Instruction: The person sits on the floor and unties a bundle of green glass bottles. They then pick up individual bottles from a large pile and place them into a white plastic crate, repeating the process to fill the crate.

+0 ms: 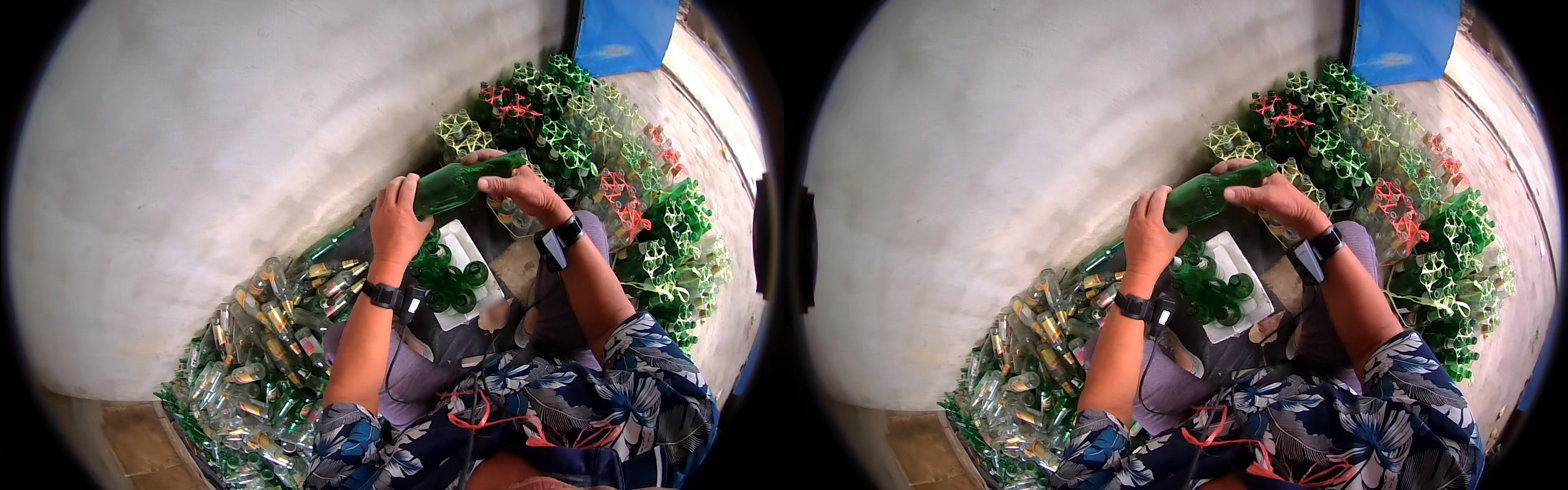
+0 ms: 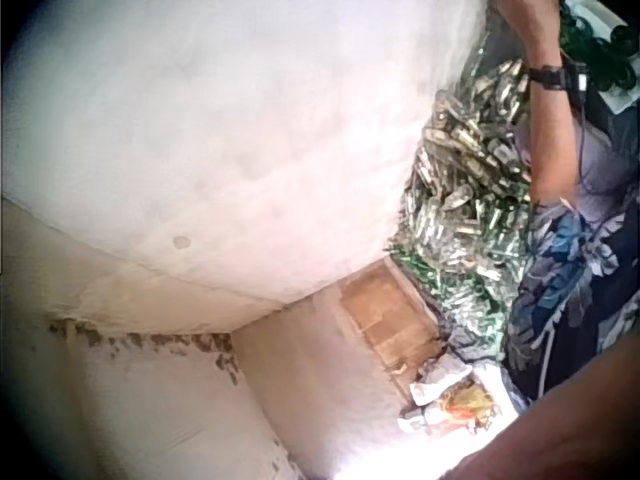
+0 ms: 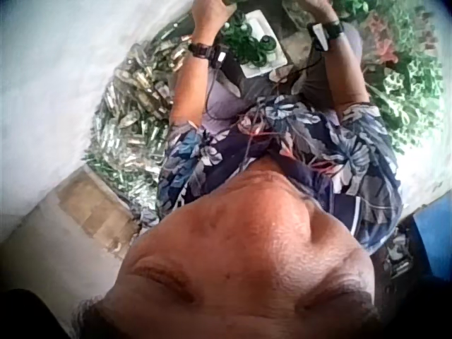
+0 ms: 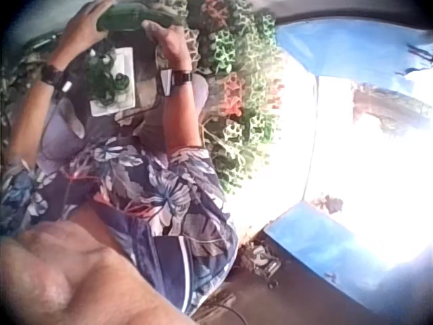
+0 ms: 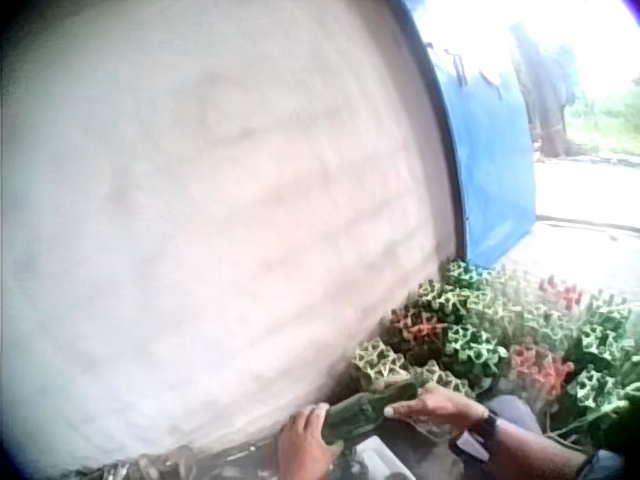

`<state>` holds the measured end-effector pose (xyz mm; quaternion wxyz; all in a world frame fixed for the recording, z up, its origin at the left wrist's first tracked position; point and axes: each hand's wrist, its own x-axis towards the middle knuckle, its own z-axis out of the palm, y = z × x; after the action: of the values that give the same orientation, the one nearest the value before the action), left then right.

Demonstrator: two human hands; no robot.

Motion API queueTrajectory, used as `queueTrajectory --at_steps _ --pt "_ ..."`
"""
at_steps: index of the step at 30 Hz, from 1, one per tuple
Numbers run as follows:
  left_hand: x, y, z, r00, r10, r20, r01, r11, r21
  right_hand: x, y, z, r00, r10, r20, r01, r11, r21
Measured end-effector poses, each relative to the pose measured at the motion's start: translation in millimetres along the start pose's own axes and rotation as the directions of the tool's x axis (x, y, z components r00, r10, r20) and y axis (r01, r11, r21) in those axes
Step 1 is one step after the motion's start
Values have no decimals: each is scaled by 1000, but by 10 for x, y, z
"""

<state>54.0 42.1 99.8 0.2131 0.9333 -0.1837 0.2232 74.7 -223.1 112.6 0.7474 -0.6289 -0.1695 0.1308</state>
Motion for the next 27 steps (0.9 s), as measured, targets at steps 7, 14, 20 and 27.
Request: queueTrajectory --at_steps 7,14,20,27 --pt "150 -3 75 996 71 -52 -73 997 -35 90 104 7 944 103 -312 -62 989 137" --pt "129 -74 -76 998 -49 -26 44 987 -157 92 280 -158 884 181 -431 -111 977 184" --pt "-16 -411 -256 978 -200 -53 194 975 -107 105 354 -244 865 112 -488 -129 992 0" --pt "-111 -406 -282 974 -221 41 225 965 -137 174 705 -198 910 37 -412 -220 887 -406"
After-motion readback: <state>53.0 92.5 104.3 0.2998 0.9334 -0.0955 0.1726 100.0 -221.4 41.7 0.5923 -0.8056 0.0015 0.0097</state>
